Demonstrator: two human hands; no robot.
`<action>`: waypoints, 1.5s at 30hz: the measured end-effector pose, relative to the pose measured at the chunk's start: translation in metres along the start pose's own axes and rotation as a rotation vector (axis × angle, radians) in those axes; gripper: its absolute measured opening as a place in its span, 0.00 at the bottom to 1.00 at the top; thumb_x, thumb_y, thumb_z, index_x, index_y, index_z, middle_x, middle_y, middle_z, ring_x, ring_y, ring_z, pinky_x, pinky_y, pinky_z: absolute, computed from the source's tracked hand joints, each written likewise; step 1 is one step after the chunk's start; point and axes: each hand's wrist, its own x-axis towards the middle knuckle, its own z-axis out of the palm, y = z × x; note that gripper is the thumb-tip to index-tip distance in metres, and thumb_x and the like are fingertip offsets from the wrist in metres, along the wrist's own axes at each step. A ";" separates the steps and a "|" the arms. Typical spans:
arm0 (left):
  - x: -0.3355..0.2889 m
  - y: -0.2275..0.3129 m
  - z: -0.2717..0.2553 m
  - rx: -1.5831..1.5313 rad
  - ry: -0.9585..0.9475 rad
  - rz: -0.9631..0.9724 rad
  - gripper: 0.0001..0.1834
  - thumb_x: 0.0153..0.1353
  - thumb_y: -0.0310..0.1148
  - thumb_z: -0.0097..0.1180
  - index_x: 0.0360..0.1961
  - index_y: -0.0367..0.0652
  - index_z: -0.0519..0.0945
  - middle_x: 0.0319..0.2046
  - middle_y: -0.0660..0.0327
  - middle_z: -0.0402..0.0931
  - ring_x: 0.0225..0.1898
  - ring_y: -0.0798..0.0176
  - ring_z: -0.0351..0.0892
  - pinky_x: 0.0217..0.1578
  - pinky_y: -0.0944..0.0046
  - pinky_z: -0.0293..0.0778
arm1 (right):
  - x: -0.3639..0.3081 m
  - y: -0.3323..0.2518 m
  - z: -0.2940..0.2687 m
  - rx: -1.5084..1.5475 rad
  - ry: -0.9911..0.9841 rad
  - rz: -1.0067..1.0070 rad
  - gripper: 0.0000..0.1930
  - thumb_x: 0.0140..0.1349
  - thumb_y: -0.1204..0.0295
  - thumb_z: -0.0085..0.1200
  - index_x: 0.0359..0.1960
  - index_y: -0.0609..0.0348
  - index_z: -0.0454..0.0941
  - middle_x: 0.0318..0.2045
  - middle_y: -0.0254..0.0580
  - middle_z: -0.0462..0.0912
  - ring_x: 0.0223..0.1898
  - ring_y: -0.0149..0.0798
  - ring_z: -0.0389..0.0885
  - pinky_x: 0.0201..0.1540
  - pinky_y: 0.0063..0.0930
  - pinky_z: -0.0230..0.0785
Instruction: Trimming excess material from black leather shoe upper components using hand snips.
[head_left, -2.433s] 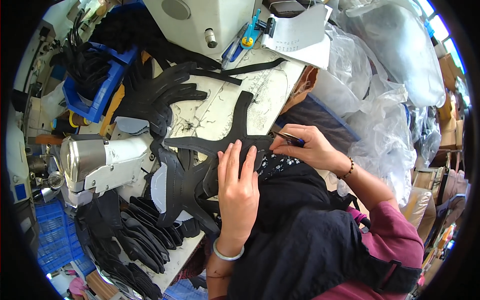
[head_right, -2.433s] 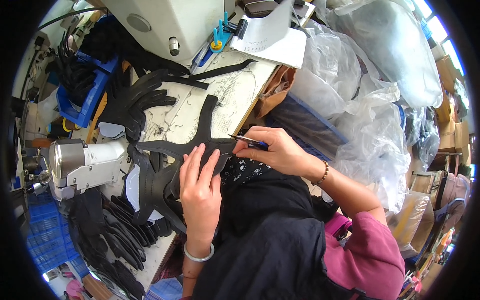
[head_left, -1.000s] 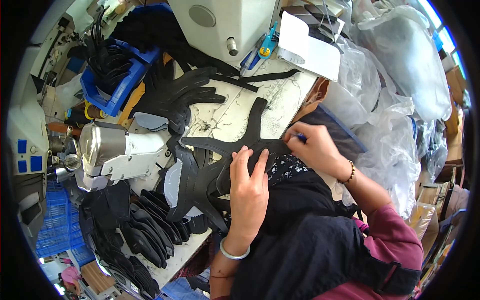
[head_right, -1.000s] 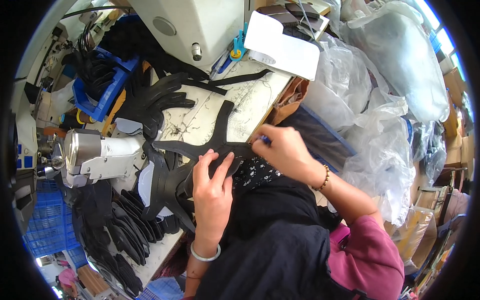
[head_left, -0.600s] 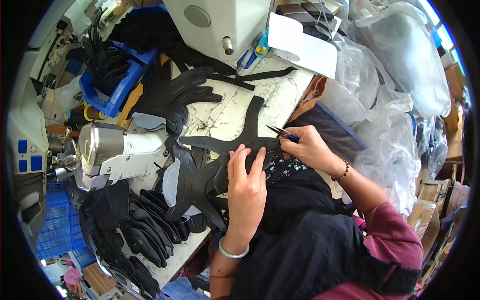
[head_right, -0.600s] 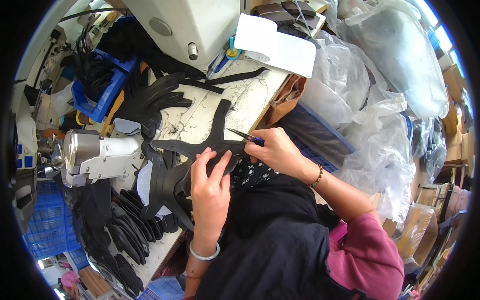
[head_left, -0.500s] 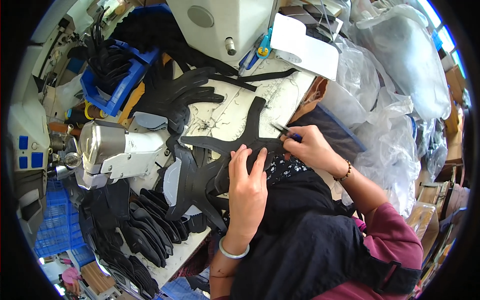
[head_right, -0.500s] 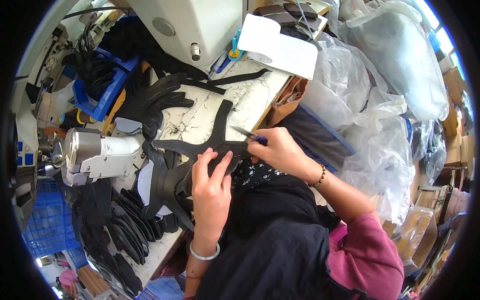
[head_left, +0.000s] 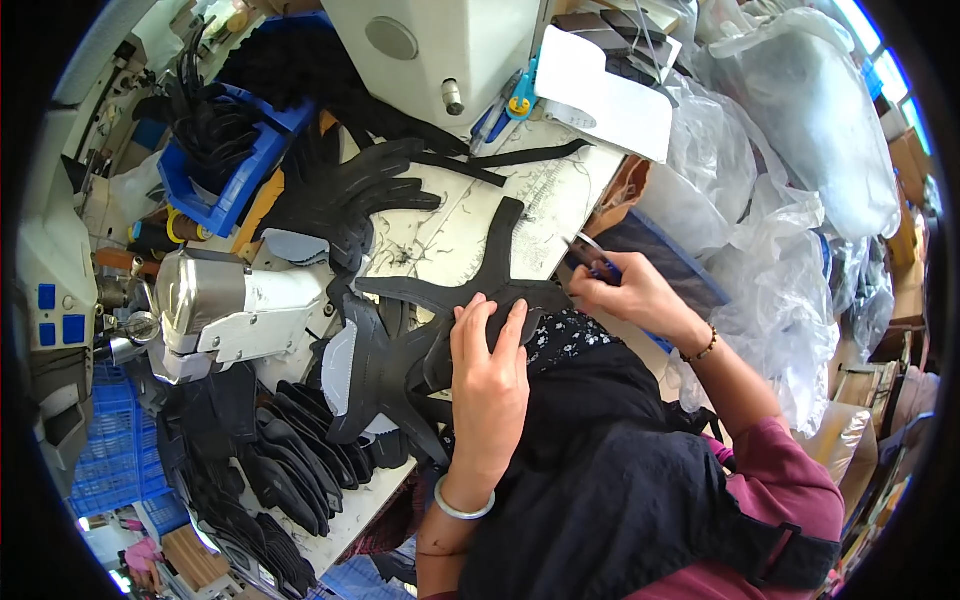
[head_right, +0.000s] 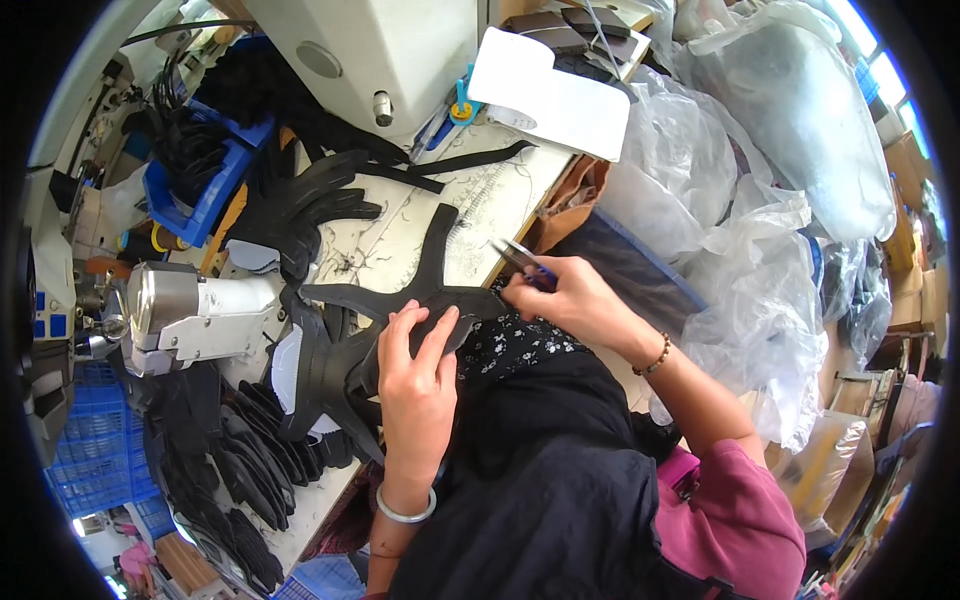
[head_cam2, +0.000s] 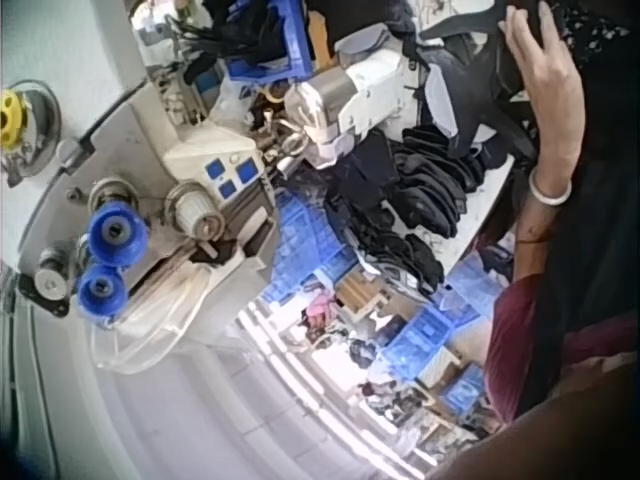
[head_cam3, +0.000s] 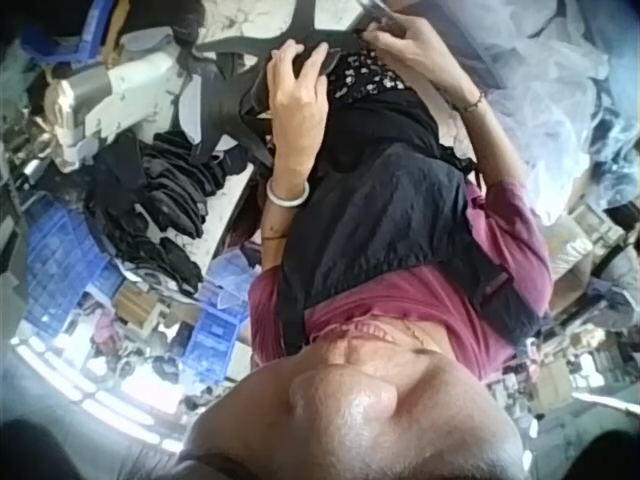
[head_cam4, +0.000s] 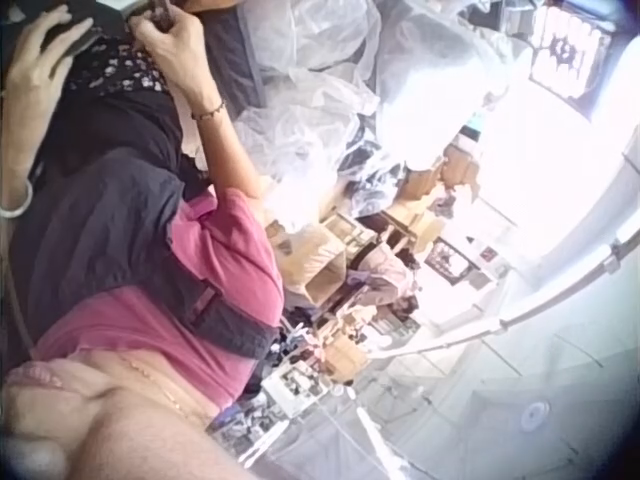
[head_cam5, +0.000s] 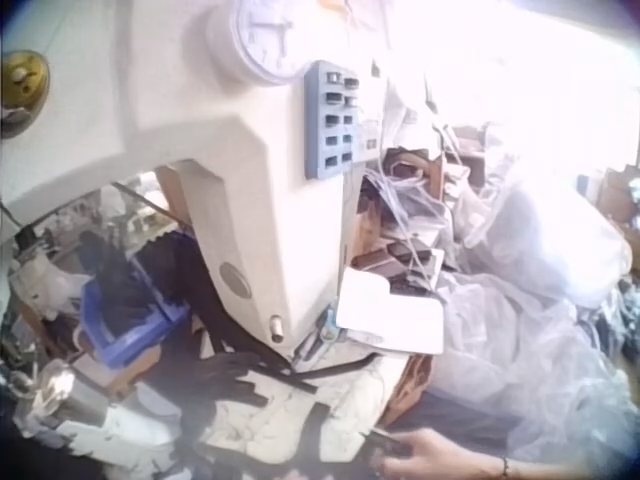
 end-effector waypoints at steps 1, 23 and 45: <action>0.000 0.000 0.000 0.008 0.005 0.004 0.21 0.48 0.16 0.56 0.46 0.41 0.78 0.44 0.53 0.68 0.53 0.48 0.69 0.56 0.51 0.66 | 0.001 0.003 0.006 -0.060 0.023 -0.106 0.10 0.56 0.69 0.54 0.28 0.66 0.76 0.18 0.29 0.74 0.21 0.20 0.65 0.24 0.19 0.61; 0.013 0.006 -0.058 -1.313 0.578 -0.439 0.14 0.60 0.20 0.54 0.48 0.32 0.74 0.35 0.63 0.78 0.34 0.75 0.75 0.37 0.77 0.68 | 0.004 -0.071 0.034 0.162 0.177 -0.568 0.07 0.59 0.76 0.56 0.37 0.62 0.74 0.28 0.24 0.74 0.21 0.16 0.61 0.24 0.13 0.56; -0.013 -0.013 -0.077 -0.969 0.675 -0.586 0.12 0.59 0.20 0.55 0.44 0.30 0.76 0.32 0.62 0.78 0.31 0.76 0.74 0.36 0.76 0.68 | 0.073 -0.094 0.044 0.082 0.283 -0.701 0.07 0.62 0.71 0.55 0.34 0.64 0.76 0.22 0.33 0.77 0.24 0.22 0.69 0.28 0.18 0.63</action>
